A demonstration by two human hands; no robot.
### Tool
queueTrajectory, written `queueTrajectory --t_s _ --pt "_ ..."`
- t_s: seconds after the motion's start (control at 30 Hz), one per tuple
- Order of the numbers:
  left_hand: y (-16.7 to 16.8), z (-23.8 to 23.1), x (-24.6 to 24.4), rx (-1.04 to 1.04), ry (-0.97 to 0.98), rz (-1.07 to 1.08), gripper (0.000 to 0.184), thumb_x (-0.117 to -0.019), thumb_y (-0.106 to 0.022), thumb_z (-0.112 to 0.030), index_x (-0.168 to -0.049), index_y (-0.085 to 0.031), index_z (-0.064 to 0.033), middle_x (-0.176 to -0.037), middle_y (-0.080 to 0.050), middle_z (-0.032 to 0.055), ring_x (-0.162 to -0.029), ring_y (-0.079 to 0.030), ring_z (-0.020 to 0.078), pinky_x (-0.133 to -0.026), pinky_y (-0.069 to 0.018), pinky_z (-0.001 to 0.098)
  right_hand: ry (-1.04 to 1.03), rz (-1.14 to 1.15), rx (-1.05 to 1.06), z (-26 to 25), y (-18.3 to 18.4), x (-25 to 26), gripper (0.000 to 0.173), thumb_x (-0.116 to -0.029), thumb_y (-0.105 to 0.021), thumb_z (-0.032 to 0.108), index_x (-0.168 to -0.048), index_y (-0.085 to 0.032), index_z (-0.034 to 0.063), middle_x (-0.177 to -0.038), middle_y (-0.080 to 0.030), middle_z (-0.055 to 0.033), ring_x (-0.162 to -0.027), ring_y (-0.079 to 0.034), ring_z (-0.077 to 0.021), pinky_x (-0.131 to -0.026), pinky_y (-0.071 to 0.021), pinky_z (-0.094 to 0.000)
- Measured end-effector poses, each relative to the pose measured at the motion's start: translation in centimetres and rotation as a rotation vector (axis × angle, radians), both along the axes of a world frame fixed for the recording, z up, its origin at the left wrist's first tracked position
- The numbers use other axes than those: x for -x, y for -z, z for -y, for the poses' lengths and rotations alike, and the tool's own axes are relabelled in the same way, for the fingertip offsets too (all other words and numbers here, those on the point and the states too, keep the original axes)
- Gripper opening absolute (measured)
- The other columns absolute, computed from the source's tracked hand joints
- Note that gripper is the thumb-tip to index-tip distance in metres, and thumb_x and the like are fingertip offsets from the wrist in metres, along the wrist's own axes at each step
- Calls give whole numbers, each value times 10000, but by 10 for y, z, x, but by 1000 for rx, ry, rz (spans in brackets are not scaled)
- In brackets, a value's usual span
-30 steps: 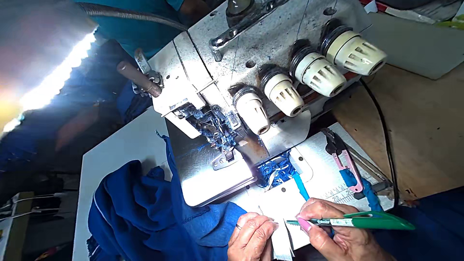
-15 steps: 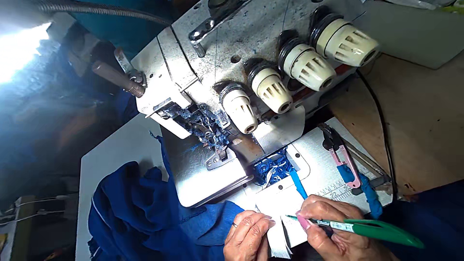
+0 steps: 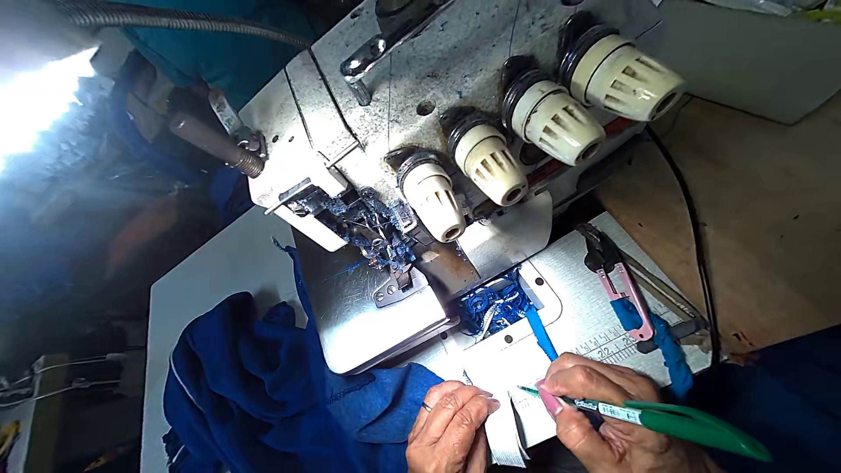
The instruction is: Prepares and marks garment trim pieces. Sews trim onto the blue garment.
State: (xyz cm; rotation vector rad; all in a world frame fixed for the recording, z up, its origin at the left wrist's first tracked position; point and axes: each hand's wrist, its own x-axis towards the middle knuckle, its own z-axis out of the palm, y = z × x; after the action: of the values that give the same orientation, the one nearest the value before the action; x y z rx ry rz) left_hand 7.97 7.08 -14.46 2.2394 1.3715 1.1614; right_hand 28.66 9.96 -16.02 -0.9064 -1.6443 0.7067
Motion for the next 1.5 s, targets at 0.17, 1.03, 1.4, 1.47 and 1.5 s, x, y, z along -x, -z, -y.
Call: queueTrajectory --t_s 0.17,1.03,1.4,1.47,1.5 --pt "0 -1 0 -19 5 8 75 -928 -643 -50 -911 -711 -78 -980 -746 18 -1039 -678 98 -987 -511 210 -47 -56 38 2 0 3 143 -1000 -546 204 -931 -591 86 -781 -590 -22 -710 -578 -3 -633 -465 -99" --pt "-31 22 -25 218 -95 602 212 -1034 -588 -133 -1224 -683 -145 -1130 -743 -77 -1007 -703 8 -905 -591 223 -132 -251 631 20 -54 9 27 -870 -728 29 -886 -713 13 -798 -677 36 -667 -581 53 -599 -491 -132" --pt "-63 19 -1 606 -69 918 95 -958 -625 29 -990 -673 -46 -951 -754 20 -833 -750 128 -800 -645 336 -170 -268 476 7 -55 6 85 -953 -663 100 -872 -689 96 -844 -655 89 -687 -553 77 -612 -478 -118" --pt "-65 21 -7 587 -65 802 163 -850 -740 51 -997 -683 9 -953 -753 18 -826 -732 70 -769 -629 270 -166 -168 398 8 -59 9 128 -937 -684 100 -843 -683 13 -805 -653 13 -727 -578 60 -664 -489 -107" --pt "-64 22 -10 543 -73 731 137 -831 -770 35 -957 -718 37 -934 -754 31 -823 -719 46 -757 -617 233 -160 -133 368 9 -61 11 162 -930 -689 96 -817 -675 -19 -779 -646 -21 -740 -584 47 -683 -484 -107"
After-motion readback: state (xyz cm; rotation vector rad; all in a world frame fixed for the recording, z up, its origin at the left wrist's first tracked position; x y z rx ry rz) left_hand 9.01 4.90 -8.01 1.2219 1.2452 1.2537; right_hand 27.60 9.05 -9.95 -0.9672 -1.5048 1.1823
